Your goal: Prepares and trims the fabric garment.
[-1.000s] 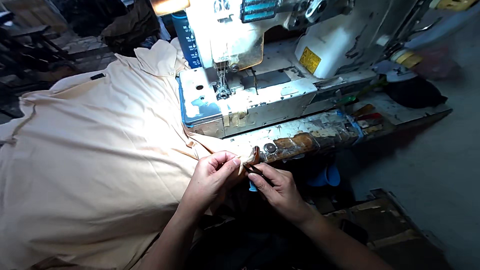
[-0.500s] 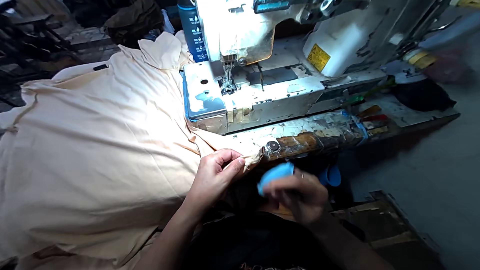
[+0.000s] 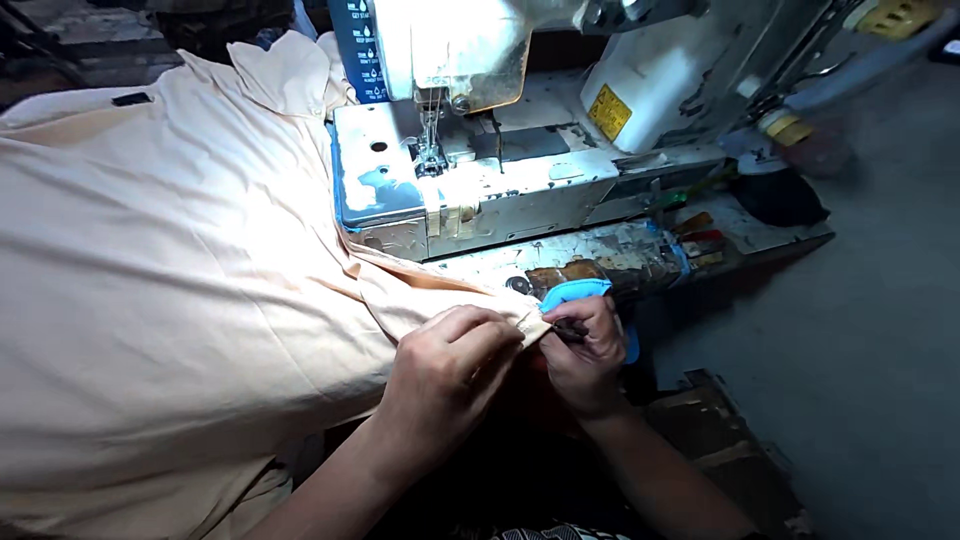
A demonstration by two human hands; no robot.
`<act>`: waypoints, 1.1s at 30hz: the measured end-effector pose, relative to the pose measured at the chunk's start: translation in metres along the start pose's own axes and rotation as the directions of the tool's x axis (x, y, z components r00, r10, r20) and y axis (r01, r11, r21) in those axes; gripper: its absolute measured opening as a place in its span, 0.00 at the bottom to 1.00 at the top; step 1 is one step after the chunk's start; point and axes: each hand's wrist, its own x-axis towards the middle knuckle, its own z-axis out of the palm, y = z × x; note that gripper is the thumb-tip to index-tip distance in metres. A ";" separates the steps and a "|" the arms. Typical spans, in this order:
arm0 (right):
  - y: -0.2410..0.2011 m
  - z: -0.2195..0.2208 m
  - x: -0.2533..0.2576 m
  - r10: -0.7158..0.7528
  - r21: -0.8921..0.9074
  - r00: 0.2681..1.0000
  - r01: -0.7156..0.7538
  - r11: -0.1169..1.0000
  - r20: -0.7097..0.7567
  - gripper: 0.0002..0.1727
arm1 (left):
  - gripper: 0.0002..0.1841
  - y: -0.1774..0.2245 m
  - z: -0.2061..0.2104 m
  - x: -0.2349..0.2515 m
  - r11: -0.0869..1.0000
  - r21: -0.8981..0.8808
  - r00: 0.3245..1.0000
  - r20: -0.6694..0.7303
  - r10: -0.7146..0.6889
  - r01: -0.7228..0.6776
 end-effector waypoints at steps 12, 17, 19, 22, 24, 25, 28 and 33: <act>-0.013 0.002 0.006 -0.143 -0.146 0.982 0.161 0.976 0.125 0.06 | 0.07 -0.007 0.016 0.005 0.961 0.274 0.994 -0.092 0.061 -0.034; -0.016 -0.002 0.002 -0.070 -0.135 0.984 0.092 0.987 0.165 0.07 | 0.08 -0.010 0.003 0.002 0.992 0.123 0.987 -0.162 0.003 0.017; -0.018 -0.002 0.001 -0.048 -0.138 0.984 0.072 0.988 0.171 0.08 | 0.07 -0.009 -0.001 0.002 0.995 0.014 0.981 -0.169 -0.097 0.101; -0.018 -0.001 0.000 -0.046 -0.115 0.985 0.066 0.991 0.169 0.09 | 0.06 -0.003 -0.002 0.002 0.865 -0.367 0.929 -0.008 -0.370 0.341; -0.018 0.000 0.000 -0.050 -0.099 0.984 0.068 0.993 0.173 0.09 | 0.09 -0.002 -0.004 0.005 0.587 -0.649 0.851 0.193 -0.488 0.484; -0.019 0.000 -0.001 -0.052 -0.097 0.983 0.070 0.993 0.176 0.09 | 0.10 -0.003 -0.003 0.006 0.422 -0.742 0.815 0.286 -0.504 0.521; -0.017 -0.001 -0.001 -0.051 -0.119 0.983 0.072 0.990 0.177 0.10 | 0.10 -0.005 -0.006 0.007 0.226 -0.788 0.758 0.404 -0.512 0.573; 0.012 -0.005 0.011 -0.021 -0.207 0.995 0.041 0.977 0.097 0.12 | 0.13 -0.014 -0.061 -0.041 0.903 -0.076 0.888 0.232 -0.396 0.423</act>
